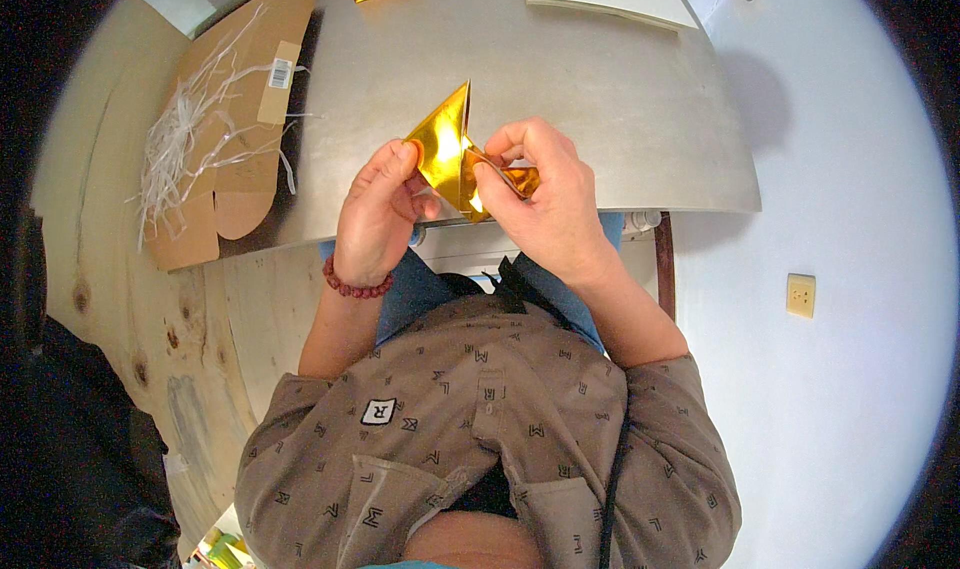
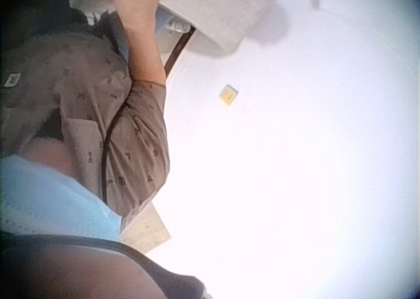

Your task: The person folds a gold-colored sheet of paper into a small envelope-like shape, then places it on a stack of similar folded items. They pick up another sheet and begin folding it in the same way.

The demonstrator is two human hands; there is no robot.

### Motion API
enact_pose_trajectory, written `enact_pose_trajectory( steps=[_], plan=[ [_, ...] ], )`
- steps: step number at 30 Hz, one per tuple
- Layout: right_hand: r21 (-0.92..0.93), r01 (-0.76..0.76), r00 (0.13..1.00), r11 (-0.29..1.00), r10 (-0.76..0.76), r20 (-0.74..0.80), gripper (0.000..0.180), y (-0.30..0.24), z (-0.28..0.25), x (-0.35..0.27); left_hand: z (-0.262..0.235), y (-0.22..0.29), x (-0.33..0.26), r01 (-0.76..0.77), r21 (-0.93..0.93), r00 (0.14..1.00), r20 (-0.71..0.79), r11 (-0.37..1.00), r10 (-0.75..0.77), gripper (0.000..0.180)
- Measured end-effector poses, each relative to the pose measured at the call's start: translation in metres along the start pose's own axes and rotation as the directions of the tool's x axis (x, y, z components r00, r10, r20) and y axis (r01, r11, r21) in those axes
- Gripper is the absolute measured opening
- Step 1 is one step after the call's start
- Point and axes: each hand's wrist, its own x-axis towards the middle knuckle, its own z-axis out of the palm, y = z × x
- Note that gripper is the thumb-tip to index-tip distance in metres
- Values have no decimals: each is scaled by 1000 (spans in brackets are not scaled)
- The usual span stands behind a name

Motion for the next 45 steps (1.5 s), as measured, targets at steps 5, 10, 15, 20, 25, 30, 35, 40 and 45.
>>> enact_pose_trajectory(
  steps=[5, 10, 15, 20, 25, 30, 35, 40, 45],
  plan=[
    [29, -3, 999, 1000, 2, 40, 16, 4, 0, 0, 1, -1, -2, -33, 51, 999, -7, 998, 34, 21],
    [-42, 136, 990, 990, -134, 47, 18, 10, 2, 4, 4, -2, -4, -84, 131, 996, -15, 988, 87, 18],
    [-274, 259, 965, 926, -257, 43, 15, 2, -3, 7, 16, 7, 1, -235, 746, 916, -45, 623, 398, 37],
    [-441, 371, 925, 817, -367, 100, 11, -8, -3, 15, 32, 26, 10, -271, 938, 891, 160, 216, 424, 53],
    [-431, 429, 900, 794, -413, 136, 10, -14, -2, 23, 38, 28, 21, -258, 919, 894, 110, 299, 434, 44],
    [-445, 399, 916, 802, -374, 146, 9, -18, -7, 30, 30, 30, 29, -293, 843, 923, 126, 451, 364, 36],
    [-446, 403, 913, 799, -384, 136, 8, -14, -6, 41, 32, 39, 34, -217, 798, 960, 69, 562, 272, 39],
    [-374, 367, 928, 852, -308, 209, 11, -10, -10, 54, 38, 49, 37, -178, 710, 973, 24, 682, 230, 44],
    [-83, 142, 986, 986, -134, 96, 12, -2, -11, 71, 32, 48, 43, -158, 481, 981, -24, 863, 193, 56]
  ],
)
